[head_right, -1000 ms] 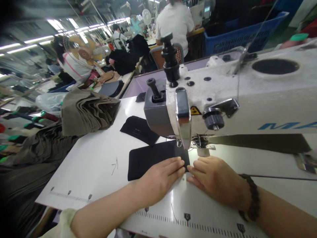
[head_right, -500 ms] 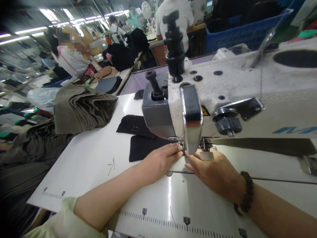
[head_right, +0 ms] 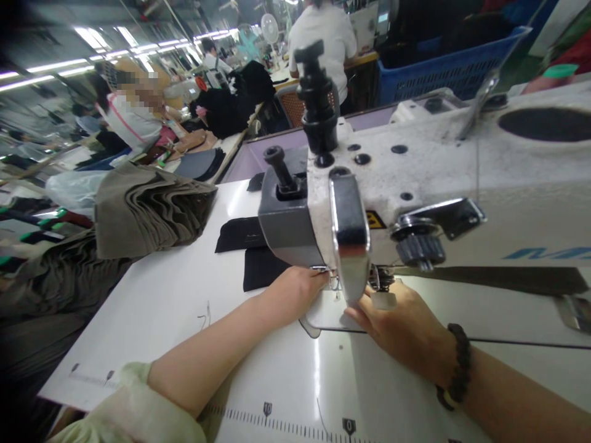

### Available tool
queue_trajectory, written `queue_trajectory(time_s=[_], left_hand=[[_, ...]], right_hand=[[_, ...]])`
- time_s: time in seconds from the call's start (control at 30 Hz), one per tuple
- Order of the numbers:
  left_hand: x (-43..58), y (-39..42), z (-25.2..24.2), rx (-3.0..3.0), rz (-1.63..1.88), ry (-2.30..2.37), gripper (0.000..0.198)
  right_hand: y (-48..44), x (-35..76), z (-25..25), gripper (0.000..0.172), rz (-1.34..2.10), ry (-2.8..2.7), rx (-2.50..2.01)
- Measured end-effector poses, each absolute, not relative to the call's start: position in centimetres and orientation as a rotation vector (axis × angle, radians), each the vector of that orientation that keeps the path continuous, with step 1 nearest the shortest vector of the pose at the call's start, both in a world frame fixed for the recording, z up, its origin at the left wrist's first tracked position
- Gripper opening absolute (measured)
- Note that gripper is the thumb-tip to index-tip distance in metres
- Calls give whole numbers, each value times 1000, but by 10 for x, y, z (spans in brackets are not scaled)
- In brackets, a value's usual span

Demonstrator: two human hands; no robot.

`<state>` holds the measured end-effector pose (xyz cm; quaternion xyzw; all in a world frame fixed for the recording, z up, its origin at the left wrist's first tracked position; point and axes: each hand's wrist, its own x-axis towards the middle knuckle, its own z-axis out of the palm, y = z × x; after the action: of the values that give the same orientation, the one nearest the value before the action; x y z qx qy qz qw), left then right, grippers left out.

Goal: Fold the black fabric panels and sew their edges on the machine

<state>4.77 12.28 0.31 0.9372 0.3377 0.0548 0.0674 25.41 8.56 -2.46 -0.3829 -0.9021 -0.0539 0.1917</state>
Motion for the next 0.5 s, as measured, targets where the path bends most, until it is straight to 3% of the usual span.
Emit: queue_trajectory(time_s=[0.27,0.5], left_hand=[[47,115,4,2865,119,1010,17],[49,107,0,2783,-80,1367,26]], right_hand=[[85,252,-24,36,-249,-2546,-1064],[86,254,-27,36,-266,-2539,-1031]])
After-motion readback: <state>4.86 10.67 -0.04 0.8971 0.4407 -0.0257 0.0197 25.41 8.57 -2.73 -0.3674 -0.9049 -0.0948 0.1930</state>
